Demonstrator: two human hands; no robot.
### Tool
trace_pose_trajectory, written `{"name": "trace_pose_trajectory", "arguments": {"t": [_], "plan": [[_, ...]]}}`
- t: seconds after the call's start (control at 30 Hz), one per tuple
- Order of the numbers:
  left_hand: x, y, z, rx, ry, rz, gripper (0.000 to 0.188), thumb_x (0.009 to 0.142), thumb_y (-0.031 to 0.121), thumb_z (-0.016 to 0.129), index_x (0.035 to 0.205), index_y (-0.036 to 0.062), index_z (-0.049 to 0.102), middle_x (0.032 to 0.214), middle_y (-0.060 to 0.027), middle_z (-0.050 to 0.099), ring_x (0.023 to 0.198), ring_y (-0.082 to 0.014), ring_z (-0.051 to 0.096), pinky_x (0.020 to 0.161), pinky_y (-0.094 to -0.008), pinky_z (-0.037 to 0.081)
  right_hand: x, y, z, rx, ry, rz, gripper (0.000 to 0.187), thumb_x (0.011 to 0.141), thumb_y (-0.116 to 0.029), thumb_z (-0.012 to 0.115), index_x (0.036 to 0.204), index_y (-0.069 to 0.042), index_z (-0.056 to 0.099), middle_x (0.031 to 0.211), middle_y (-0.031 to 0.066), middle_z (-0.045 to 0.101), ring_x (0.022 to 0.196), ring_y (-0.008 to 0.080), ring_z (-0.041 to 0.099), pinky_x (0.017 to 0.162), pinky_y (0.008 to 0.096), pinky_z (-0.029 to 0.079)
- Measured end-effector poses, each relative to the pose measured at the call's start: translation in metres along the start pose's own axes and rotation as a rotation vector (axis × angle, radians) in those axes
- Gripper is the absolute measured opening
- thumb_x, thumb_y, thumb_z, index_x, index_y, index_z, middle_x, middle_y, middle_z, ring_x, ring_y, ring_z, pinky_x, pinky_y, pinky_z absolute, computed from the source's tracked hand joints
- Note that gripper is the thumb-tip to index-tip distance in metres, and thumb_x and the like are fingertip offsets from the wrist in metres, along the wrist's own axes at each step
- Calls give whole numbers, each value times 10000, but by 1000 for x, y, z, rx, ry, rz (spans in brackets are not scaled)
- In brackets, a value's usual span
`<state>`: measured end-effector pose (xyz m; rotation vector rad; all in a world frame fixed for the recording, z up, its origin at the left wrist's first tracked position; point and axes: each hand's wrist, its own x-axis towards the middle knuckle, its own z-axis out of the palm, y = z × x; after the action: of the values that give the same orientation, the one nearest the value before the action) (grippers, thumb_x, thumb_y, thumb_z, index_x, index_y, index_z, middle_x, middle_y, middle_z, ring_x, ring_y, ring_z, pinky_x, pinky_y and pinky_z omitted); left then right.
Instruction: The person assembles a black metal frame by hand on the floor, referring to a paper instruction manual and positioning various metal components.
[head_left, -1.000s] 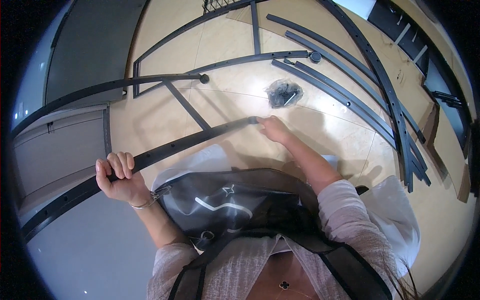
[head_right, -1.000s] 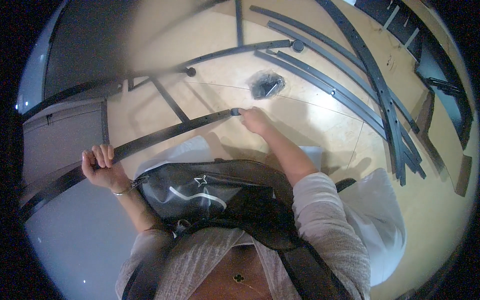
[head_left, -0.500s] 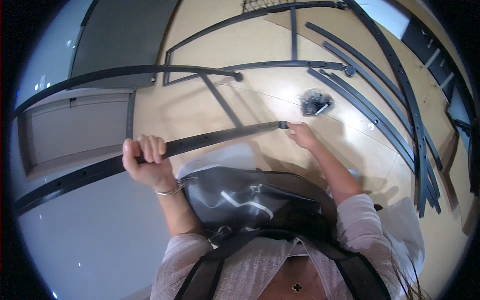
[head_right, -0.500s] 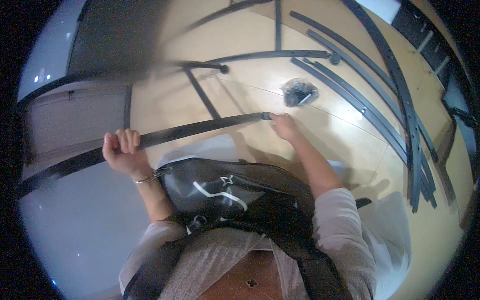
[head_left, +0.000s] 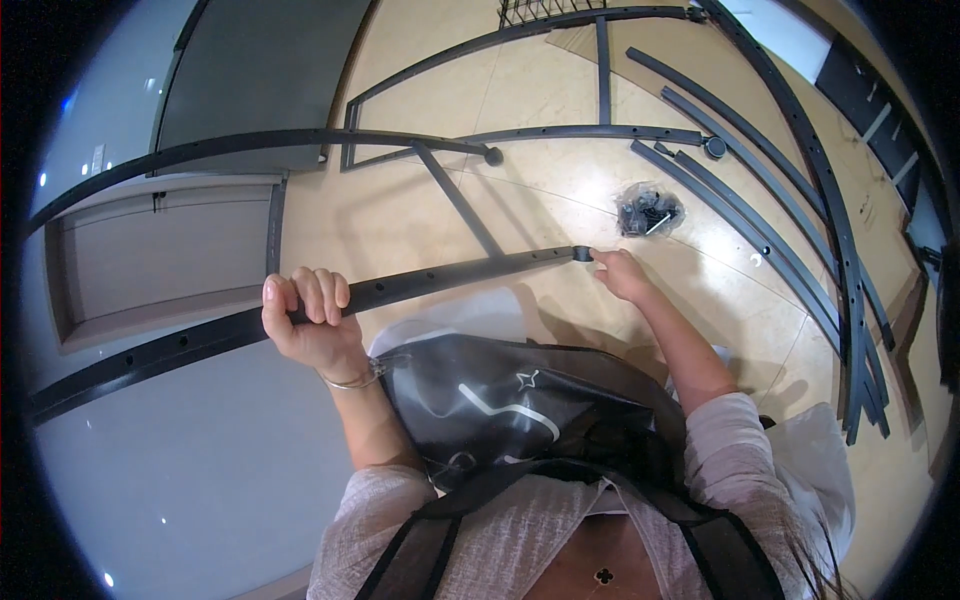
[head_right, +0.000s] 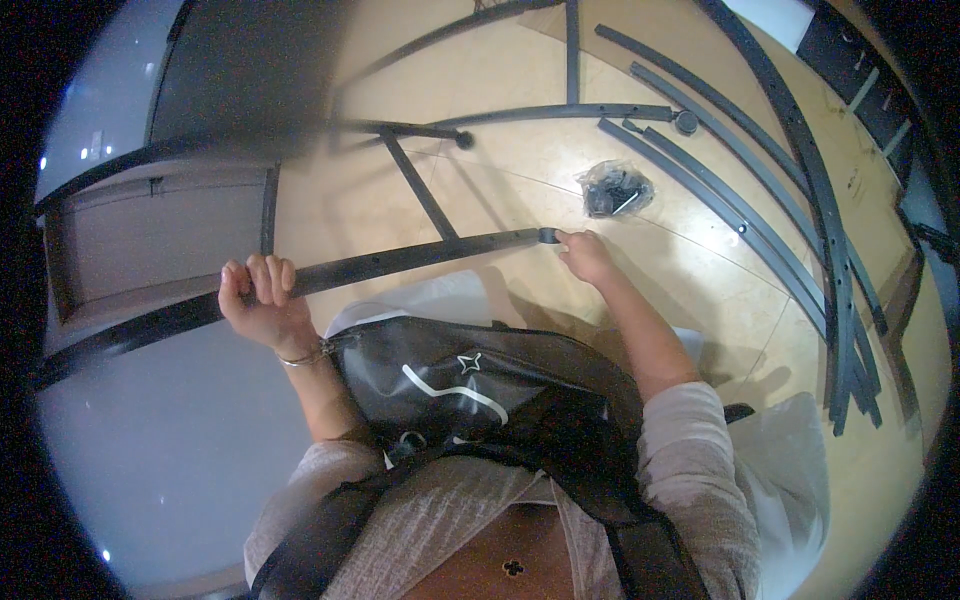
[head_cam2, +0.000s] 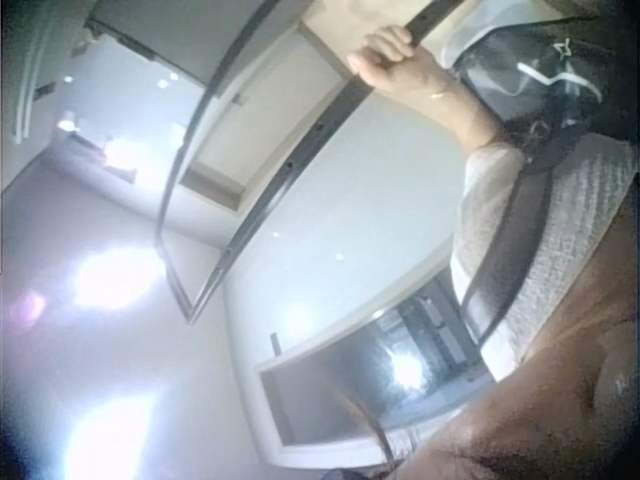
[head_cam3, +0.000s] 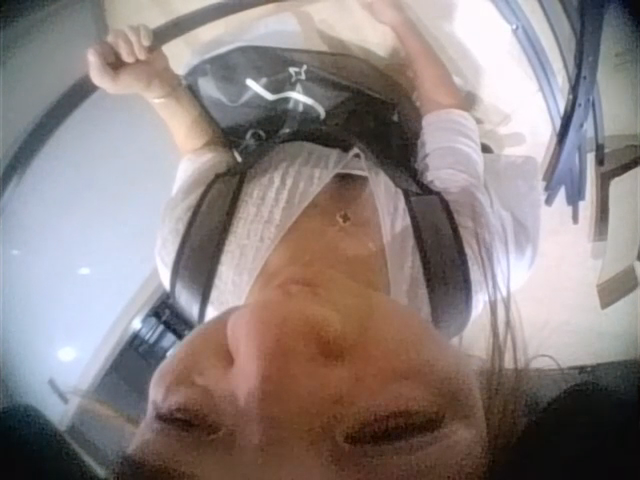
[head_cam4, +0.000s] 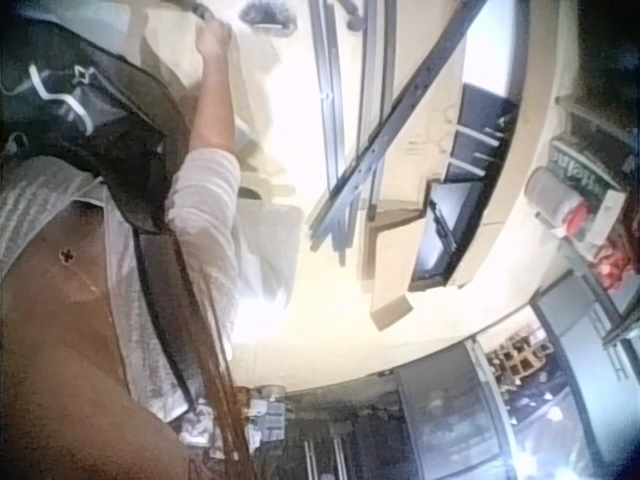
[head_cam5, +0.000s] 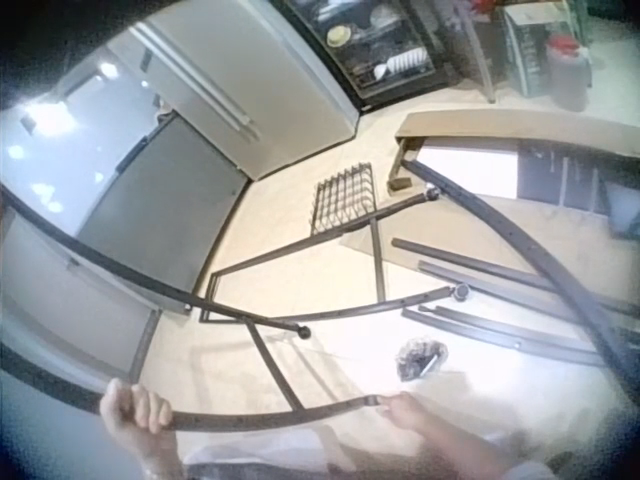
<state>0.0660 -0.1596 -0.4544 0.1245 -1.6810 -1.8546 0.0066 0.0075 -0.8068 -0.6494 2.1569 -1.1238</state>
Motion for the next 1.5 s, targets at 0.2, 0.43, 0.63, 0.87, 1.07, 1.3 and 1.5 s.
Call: {"name": "trace_pose_trajectory", "arguments": {"t": [0.2,0.43,0.63,0.87,1.07,1.3,1.5], "plan": [[0,0,-1,2,-5,0,312,827,221,386,552,130,272,408,6,264,338,-78,251,369,-214,263,3,5,4,9,-5,0,391,735,-152,551,1120,-110,498,971,169,554,959,312,478,855,377,377],[0,1,3,8,27,8,310,828,218,381,553,136,262,407,9,259,336,-76,247,366,-212,257,8,19,14,82,89,-55,363,731,-143,542,1093,-123,516,899,176,567,902,315,507,817,388,397],[3,-5,3,15,64,-13,304,824,219,388,555,140,270,414,19,258,348,-64,225,366,-195,224,12,26,13,-75,152,-195,324,694,-88,479,1005,-151,544,704,172,569,663,326,555,631,429,440],[2,-2,-9,-15,-1,33,308,846,208,383,569,132,273,429,23,246,351,-57,219,364,-186,207,11,16,19,-14,148,-156,156,713,-121,486,861,-93,527,675,184,542,669,358,537,597,453,413],[0,-4,-23,-57,-44,19,327,865,186,362,564,113,258,454,5,255,369,-60,228,368,-182,197,-4,5,8,-73,148,-189,210,714,-127,495,905,-47,533,698,187,553,692,362,537,645,451,419],[-4,-5,23,132,422,41,334,858,184,363,549,127,252,475,14,231,397,-61,214,418,-185,231,2,2,23,-60,141,-116,223,750,-112,410,926,-40,527,775,188,576,744,321,565,681,438,431],[12,17,-28,28,32,-32,279,747,106,434,513,139,287,479,13,237,428,-84,233,489,-229,235,-2,37,-12,-44,137,2,192,699,-121,525,872,-59,582,852,151,574,822,308,539,745,390,425]]}}
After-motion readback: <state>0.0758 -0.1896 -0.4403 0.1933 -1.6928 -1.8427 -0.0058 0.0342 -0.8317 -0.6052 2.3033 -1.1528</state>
